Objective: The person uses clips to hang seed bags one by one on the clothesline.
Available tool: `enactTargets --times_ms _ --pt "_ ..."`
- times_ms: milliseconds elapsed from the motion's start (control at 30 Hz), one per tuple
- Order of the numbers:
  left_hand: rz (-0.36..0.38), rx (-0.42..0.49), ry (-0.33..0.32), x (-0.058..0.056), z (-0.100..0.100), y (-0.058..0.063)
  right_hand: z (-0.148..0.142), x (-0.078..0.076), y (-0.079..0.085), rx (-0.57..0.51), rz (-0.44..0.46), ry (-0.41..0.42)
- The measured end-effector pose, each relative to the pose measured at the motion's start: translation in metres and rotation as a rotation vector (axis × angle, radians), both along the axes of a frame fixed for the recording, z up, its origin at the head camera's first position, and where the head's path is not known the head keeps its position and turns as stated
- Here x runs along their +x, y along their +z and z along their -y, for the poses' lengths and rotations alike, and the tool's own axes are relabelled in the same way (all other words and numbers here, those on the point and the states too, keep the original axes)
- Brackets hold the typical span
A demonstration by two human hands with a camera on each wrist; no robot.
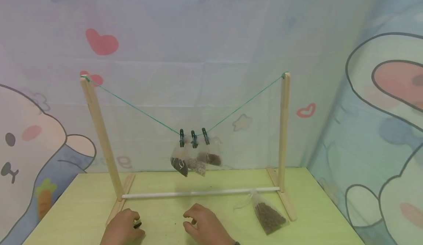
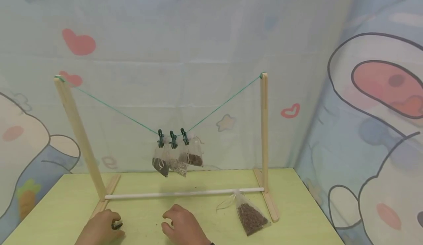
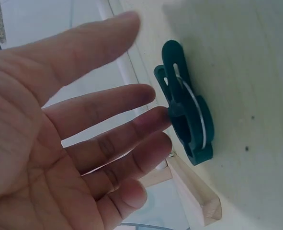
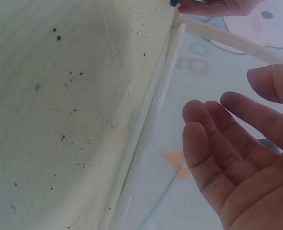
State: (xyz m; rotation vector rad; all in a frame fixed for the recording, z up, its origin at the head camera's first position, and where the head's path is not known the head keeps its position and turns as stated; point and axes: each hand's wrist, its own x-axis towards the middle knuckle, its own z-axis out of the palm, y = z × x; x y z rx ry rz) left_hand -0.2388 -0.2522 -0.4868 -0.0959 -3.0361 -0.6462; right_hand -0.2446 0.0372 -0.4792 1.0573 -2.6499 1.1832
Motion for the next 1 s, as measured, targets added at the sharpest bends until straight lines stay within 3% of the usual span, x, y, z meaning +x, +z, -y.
enactTargets --times_ms 500,767,1000 --pt "-0.016 0.01 -0.002 0.0 -0.002 -0.007 0.002 0.001 -0.001 0.018 0.016 0.011" --pt "-0.006 0.022 0.036 0.001 -0.007 -0.006 -0.001 0.0 -0.001 -0.007 0.05 0.023" --pt "-0.043 -0.007 0.019 -0.001 -0.016 0.0 -0.006 -0.003 -0.002 -0.016 0.061 -0.002"
